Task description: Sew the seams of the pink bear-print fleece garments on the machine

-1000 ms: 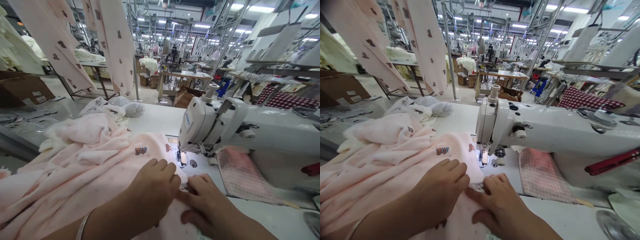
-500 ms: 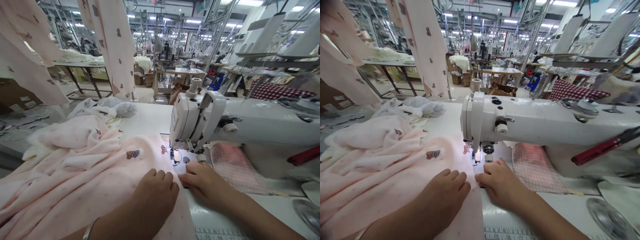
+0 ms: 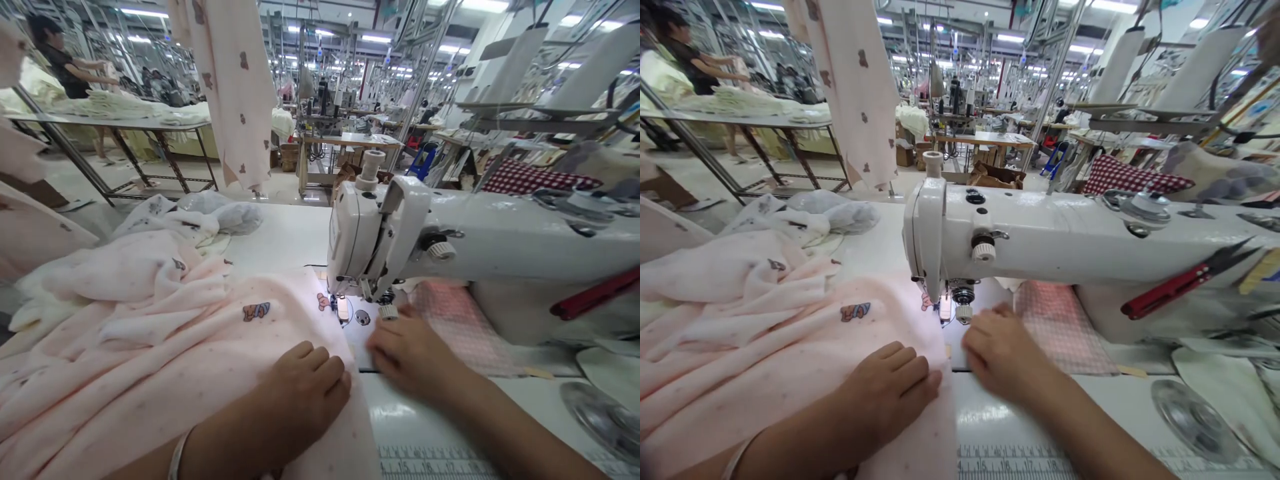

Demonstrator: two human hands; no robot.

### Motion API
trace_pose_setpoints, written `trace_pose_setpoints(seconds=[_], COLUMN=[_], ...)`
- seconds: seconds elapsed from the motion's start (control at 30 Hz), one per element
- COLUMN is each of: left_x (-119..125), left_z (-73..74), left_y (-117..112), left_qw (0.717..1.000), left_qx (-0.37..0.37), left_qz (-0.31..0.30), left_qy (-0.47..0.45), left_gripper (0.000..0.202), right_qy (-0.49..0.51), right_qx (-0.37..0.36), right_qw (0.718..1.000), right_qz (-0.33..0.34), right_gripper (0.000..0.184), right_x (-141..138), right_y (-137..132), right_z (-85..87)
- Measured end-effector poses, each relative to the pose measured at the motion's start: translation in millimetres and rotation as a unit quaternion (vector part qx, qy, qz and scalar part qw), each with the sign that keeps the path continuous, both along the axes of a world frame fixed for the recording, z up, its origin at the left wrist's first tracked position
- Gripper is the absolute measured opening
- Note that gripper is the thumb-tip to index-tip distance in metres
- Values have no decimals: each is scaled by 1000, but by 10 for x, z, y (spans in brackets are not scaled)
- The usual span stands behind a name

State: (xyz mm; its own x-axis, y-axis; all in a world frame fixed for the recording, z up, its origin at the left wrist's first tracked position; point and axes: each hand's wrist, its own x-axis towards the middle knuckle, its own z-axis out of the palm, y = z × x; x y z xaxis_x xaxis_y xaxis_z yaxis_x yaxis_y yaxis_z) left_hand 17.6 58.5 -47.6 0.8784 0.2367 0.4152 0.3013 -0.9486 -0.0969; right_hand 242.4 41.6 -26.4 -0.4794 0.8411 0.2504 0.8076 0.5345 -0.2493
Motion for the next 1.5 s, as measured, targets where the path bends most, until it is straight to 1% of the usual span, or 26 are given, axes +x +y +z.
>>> trace_pose_setpoints(seconds=[0.1, 0.17, 0.23, 0.3, 0.37, 0.47, 0.53, 0.63, 0.7, 0.73, 0.83, 0.87, 0.9, 0.97, 1.03, 1.1, 1.17, 1.23, 1.37, 1.43, 1.5], left_x=[-119, -174, -197, -195, -187, -185, -194, -209, -212, -211, -208, -209, -212, -220, -222, -203, -157, -89, 50, 90, 92], left_z=[47, 81, 109, 126, 135, 140, 137, 127, 121, 119, 122, 125, 129, 143, 166, 195, 220, 221, 122, 59, 31], left_y=[86, 129, 151, 158, 162, 177, 186, 187, 182, 181, 180, 181, 181, 176, 164, 143, 117, 92, 71, 70, 64], left_qw=[998, 994, 987, 978, 971, 971, 974, 976, 976, 975, 964, 960, 959, 965, 974, 982, 986, 989, 996, 997, 997], left_qx=[-50, -94, -125, -149, -165, -166, -164, -170, -174, -176, -189, -191, -190, -180, -172, -172, -162, -132, -62, -55, -74], left_qz=[23, 41, 50, 51, 46, 36, 31, 30, 30, 32, 46, 46, 44, 32, 18, 15, 32, 55, 57, 51, 32], left_qy=[0, -30, -85, -140, -167, -166, -156, -135, -127, -133, -183, -198, -205, -189, -145, -75, -10, 25, -8, -23, -18], left_gripper=[8, 13, 15, 13, 10, 9, 9, 10, 10, 10, 9, 9, 8, 8, 10, 13, 14, 15, 22, 22, 21], right_qy=[-8, -9, -9, -20, -46, -86, -102, -117, -114, -109, -120, -131, -143, -154, -147, -144, -144, -145, -145, -148, -151], right_qx=[15, 5, -4, -4, 4, 26, 43, 67, 77, 74, 35, 20, 9, 0, -4, -9, -16, -23, -32, -35, -35], right_qw=[999, 1000, 1000, 999, 996, 992, 991, 991, 990, 991, 987, 983, 981, 981, 985, 988, 989, 989, 989, 988, 988], right_qz=[-32, -17, 15, 45, 75, 93, 74, 13, -4, 9, 100, 123, 134, 122, 92, 59, 37, 25, 11, 3, -5], right_gripper=[20, 22, 25, 32, 36, 27, 20, 22, 23, 22, 31, 29, 24, 13, 15, 18, 19, 19, 19, 17, 15], right_x=[117, 95, -10, -155, -292, -385, -336, -148, -45, -26, -125, -190, -254, -343, -350, -294, -225, -185, -209, -235, -244], right_y=[15, 12, 12, 28, 64, 136, 176, 196, 177, 160, 110, 102, 103, 121, 144, 156, 158, 158, 168, 170, 165], right_z=[37, 45, 38, 27, 19, 7, 3, 28, 61, 77, 103, 103, 99, 89, 82, 81, 84, 84, 62, 45, 37])
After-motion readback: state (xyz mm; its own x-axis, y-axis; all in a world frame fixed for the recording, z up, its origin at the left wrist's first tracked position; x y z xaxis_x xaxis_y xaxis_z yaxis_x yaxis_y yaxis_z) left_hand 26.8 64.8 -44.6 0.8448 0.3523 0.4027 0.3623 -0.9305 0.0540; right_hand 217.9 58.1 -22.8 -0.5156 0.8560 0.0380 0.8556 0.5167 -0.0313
